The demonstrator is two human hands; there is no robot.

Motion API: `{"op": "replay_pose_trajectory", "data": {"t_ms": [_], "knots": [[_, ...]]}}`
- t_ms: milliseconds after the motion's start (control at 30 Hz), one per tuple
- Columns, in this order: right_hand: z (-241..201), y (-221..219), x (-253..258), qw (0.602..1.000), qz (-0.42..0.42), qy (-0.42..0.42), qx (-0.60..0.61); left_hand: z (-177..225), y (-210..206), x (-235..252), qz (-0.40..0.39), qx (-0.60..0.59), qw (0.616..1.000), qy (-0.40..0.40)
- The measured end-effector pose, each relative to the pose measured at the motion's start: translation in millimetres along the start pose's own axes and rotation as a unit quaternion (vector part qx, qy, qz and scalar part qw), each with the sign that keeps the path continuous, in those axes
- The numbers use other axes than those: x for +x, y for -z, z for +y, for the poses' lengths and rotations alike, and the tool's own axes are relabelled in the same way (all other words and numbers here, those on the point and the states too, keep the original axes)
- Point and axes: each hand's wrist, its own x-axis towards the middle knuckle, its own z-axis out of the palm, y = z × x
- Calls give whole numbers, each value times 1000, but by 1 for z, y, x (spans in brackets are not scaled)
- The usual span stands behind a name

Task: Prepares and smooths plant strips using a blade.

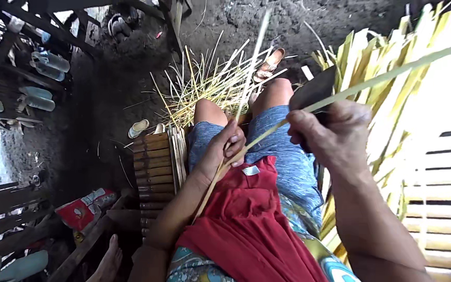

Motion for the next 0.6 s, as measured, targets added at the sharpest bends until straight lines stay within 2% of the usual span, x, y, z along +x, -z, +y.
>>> {"op": "replay_pose_trajectory", "data": {"t_ms": [100,167,267,333,367,400,467,533,567,600], "knots": [[-4,-31,-8,993,-85,40,-68,-2,-5,11,99,-67,992,-29],[-3,-40,-20,981,-151,91,-75,4,3,18,112,-117,985,-55],[-18,-2,-51,950,-286,122,15,25,42,17,233,-108,958,-126],[-28,21,-68,930,-339,117,85,37,65,17,303,-116,930,-175],[-27,28,-73,933,-333,92,98,38,67,17,309,-118,926,-182],[-24,33,-74,949,-302,47,81,34,62,17,284,-108,937,-171],[-12,39,-65,984,-172,-45,10,18,38,12,134,-52,986,-78],[-5,46,-42,993,-42,-109,8,6,11,1,-23,37,998,39],[-4,49,-29,995,-3,-104,10,5,3,-5,-43,68,995,63],[-3,49,-20,996,14,-85,5,3,-2,-8,-19,80,995,56]]}}
